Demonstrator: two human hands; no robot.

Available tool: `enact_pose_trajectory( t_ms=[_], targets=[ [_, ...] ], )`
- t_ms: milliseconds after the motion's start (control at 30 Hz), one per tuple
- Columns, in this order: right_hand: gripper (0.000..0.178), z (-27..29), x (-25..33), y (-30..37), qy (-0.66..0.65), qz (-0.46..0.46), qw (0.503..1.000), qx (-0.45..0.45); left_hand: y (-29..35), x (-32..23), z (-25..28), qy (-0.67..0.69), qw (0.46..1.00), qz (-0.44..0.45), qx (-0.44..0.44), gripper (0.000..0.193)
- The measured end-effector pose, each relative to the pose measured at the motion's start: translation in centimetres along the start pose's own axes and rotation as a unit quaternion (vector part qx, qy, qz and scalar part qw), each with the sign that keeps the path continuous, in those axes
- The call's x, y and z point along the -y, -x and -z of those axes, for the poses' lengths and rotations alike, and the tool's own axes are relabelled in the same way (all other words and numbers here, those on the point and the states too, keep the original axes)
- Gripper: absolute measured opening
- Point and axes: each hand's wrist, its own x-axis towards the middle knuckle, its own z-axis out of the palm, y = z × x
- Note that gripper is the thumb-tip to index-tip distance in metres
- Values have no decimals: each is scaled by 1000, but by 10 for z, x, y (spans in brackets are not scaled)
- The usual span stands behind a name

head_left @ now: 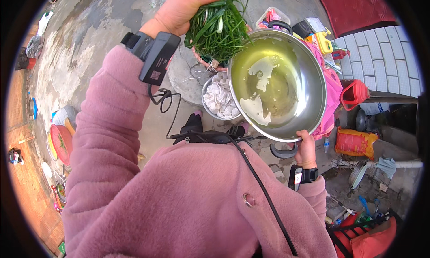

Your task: The person washes green leafy vegetables in a metal pot filled with water, repeatedly submerging and lifting them by hand. The person then pours out the water and carries the pot with the vegetables to another location.

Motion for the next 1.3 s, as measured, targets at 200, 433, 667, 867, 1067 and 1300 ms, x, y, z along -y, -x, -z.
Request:
enact_pose_trajectory(
  t_ms=[200,433,667,867,1067,1300],
  targets=[
    [23,-61,-45,11,-63,-14,998,5,11,-6,63,-52,998,-4,-33,30],
    [32,-85,-67,12,-75,-47,996,1,20,1,102,-74,994,18,-77,34],
    [33,-83,-69,29,-157,-28,987,28,19,4,117,-105,989,38,-96,40],
    [32,-54,-74,66,-198,14,979,-35,9,1,92,-83,993,61,-54,40],
    [32,-22,-61,99,-202,19,973,-108,-20,20,39,-67,997,44,22,35],
    [28,19,-63,143,-243,15,955,-168,-33,37,4,-45,995,64,69,37]
  ],
)
